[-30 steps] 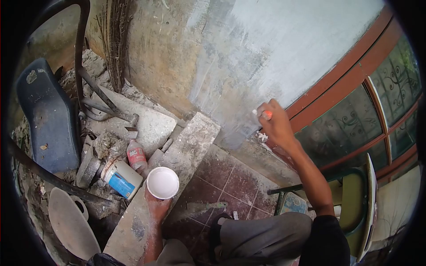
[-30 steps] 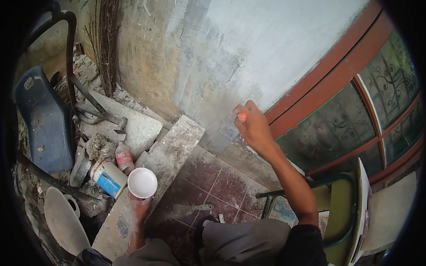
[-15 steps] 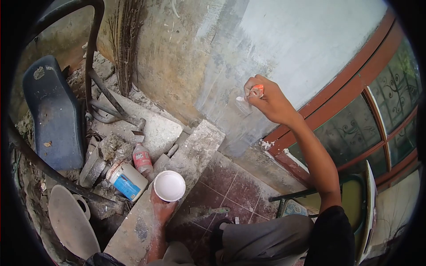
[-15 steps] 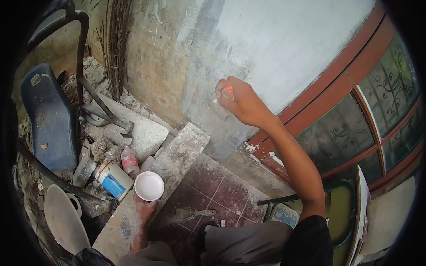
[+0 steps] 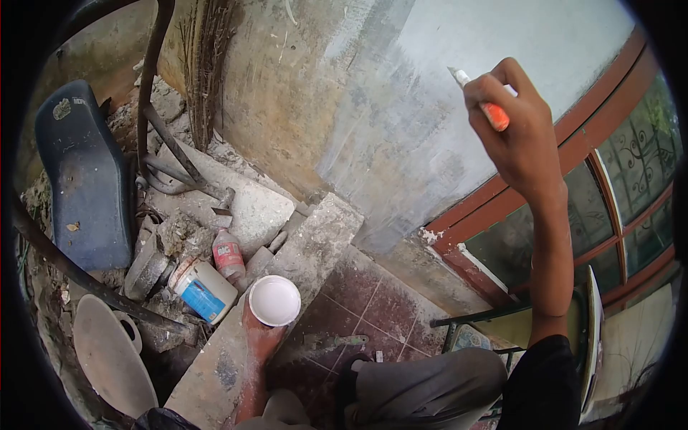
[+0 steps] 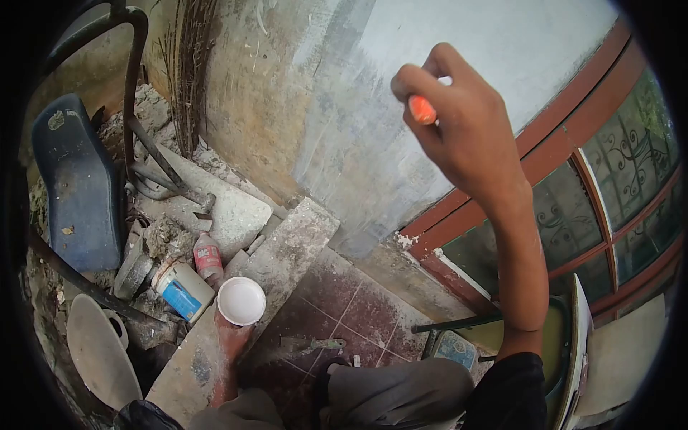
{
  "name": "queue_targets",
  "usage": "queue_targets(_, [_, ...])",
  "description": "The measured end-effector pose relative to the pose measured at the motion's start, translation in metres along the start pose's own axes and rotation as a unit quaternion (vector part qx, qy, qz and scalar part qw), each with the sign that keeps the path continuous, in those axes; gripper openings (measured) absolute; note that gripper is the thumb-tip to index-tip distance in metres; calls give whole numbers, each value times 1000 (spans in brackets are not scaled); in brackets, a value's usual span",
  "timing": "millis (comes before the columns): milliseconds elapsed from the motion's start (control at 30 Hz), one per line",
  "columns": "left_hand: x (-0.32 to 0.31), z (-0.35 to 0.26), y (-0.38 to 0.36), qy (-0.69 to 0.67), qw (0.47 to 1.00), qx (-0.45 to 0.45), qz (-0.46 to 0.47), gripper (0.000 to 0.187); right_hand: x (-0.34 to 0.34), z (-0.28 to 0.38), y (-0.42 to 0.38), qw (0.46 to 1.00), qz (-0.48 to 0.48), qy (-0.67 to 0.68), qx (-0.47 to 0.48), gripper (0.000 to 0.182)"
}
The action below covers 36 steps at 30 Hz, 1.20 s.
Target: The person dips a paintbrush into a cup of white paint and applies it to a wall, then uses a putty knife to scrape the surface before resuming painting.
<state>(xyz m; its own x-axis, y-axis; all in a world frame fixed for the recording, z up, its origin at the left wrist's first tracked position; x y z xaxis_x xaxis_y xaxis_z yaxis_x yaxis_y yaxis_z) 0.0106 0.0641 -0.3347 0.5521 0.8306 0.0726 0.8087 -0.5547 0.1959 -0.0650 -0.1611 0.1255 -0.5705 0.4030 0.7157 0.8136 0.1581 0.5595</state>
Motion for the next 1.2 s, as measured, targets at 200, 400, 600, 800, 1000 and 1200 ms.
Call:
queue_targets(200, [1,0,2,10,1000,6,3,69,-129,26,-70,986,67,-103,108,17])
queue_targets(400, [0,-4,1,4,1000,14,0,70,-209,81,-142,975,200,57,81,18])
queue_targets(600, [0,-5,0,6,1000,11,-12,71,-194,99,-148,947,224,221,-63,27])
queue_targets(800, [-3,12,-3,43,999,-25,-21,72,-129,70,-117,899,25,403,-170,20])
queue_targets(1000, [0,-11,2,-10,999,-45,-24,88,-134,82,-114,638,-6,670,-379,9])
queue_targets(1200, [-1,-5,1,-19,999,-43,-19,87,-156,133,-120,630,121,684,-347,8])
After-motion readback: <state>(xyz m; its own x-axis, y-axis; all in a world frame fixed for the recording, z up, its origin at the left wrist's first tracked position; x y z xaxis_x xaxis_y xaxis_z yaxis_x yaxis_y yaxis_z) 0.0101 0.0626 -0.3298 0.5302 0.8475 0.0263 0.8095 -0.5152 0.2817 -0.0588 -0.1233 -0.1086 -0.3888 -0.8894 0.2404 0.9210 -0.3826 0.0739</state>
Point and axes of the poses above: each hand's wrist, its own y-axis towards the middle knuckle, its own x-axis out of the back of the hand, z = x × y, the point moved 5 cm from there along y, towards the middle knuckle
